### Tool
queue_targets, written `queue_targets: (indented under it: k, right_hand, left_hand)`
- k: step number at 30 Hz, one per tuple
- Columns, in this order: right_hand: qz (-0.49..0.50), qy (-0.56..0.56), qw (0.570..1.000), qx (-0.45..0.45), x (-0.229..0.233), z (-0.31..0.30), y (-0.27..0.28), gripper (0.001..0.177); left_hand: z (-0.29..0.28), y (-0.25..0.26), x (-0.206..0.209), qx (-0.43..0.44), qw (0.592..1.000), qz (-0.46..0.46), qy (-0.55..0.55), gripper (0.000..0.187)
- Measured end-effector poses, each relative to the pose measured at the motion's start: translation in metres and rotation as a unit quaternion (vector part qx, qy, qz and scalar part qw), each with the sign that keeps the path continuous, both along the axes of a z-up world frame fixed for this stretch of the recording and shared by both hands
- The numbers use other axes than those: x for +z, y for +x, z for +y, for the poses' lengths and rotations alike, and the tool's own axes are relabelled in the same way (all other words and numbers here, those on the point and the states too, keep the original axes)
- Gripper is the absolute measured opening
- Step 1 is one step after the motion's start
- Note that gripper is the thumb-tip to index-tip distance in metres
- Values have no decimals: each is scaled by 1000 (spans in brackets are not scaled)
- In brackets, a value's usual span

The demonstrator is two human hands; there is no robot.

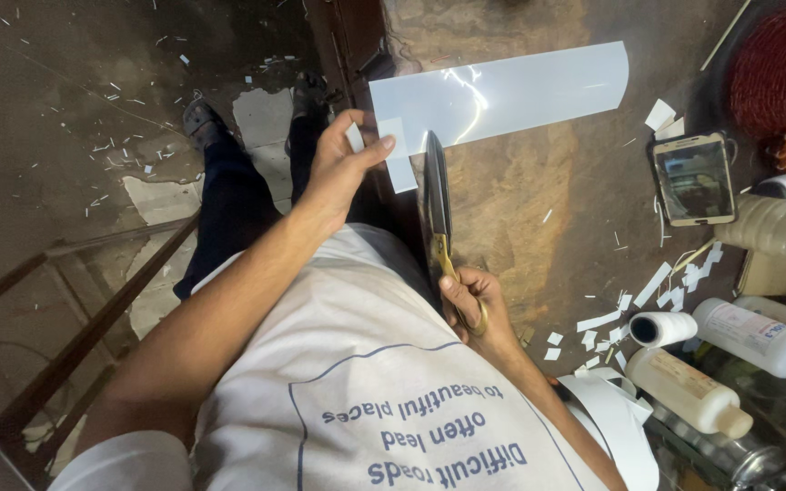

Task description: The person cuts a long strip of white paper into small rectangular pieces using scissors. They then insert these pieces into the slots of a black cylindrical component, repeating the cutting and inserting process.

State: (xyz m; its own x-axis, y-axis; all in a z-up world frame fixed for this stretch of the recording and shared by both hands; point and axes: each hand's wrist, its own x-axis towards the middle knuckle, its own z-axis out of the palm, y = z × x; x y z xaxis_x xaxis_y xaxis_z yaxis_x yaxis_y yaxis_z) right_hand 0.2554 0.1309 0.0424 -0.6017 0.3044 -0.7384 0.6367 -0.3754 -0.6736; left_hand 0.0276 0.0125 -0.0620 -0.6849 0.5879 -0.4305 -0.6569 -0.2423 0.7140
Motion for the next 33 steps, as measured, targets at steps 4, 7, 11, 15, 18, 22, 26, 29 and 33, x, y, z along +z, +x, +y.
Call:
queue_targets:
  k: [4,7,11,15,18,22,26,29,33]
  right_hand:
    - [-2,1,1000,5,2,0,-2,41]
    - [-3,-8,1000,0,3,0,-3,41]
    - [-7,-3,1000,2,3,0,-3,40]
    - [14,-3,1000,7,1,0,-2,40]
    - [13,2,1000,12,0,1,-2,40]
    - [14,1,1000,13,0,1,-1,41]
    - [2,10,1000,22,1,1,-2,41]
    - [22,22,999,28,2,1,-3,42]
    - [4,23,999,24,1,0,-2,43]
  left_hand:
    - [1,-2,3,-19,999,-26,-15,16]
    - [1,0,6,-15,998,-23,-58,14]
    - [1,5,11,39,993,74,-79,13]
    - [1,8,19,71,989,75,-106,15]
    - [1,8,26,74,988,42,-131,16]
    - [2,7,31,80,986,32,-146,16]
    - [3,6,32,83,990,6,-114,18]
    - [3,6,32,79,989,14,-125,17]
    - [3,7,33,87,986,15,-140,15]
